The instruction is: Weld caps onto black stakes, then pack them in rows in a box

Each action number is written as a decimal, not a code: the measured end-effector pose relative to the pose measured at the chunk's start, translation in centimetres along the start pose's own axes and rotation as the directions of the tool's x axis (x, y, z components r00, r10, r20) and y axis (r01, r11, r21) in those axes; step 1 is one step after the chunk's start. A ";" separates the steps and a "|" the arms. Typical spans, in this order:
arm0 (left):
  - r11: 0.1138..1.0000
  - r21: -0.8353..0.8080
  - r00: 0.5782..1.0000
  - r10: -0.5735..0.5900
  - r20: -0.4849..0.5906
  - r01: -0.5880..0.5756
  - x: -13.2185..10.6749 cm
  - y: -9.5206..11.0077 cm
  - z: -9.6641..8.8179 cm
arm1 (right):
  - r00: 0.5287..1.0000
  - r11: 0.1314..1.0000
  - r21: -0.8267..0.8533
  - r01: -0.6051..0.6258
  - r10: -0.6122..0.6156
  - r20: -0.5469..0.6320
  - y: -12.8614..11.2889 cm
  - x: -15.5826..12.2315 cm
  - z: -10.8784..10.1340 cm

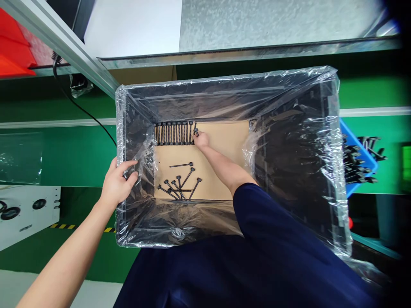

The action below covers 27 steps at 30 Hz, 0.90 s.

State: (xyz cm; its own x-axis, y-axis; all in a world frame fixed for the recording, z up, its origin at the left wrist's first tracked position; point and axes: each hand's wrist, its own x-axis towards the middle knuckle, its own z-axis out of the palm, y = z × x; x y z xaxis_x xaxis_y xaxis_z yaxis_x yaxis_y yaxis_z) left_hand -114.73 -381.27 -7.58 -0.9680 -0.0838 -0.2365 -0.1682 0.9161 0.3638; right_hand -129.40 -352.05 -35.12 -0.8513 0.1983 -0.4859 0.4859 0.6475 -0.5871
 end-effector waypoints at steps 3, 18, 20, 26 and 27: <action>1.000 0.007 1.000 0.000 0.004 0.000 0.0 0.0 0.0 | 1.000 1.000 -0.016 0.016 -0.015 0.025 -0.2 -0.3 0.3; 1.000 0.002 1.000 -0.003 0.000 0.003 0.1 -0.2 0.1 | 0.997 0.996 0.080 -0.032 0.037 -0.062 0.4 1.1 -0.8; 1.000 0.002 1.000 -0.007 0.006 0.007 0.1 -0.1 0.1 | 0.995 0.997 0.079 -0.021 0.029 -0.097 0.5 1.6 -1.0; 1.000 0.001 1.000 -0.017 0.016 0.017 0.1 0.1 -0.1 | 0.997 1.000 -0.012 -0.005 0.004 -0.081 -0.6 2.7 -1.1; 1.000 0.001 1.000 -0.015 0.014 0.015 0.1 0.1 -0.1 | 0.997 1.000 -0.018 -0.013 0.012 -0.075 -0.9 2.7 -1.1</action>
State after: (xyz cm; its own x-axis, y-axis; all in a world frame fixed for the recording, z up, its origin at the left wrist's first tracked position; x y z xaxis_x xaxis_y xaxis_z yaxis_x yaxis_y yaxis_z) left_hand -114.89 -381.22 -7.48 -0.9625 -0.0923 -0.2551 -0.1830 0.9152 0.3592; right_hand -132.35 -351.29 -35.19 -0.8578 0.2605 -0.4430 0.4936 0.6579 -0.5689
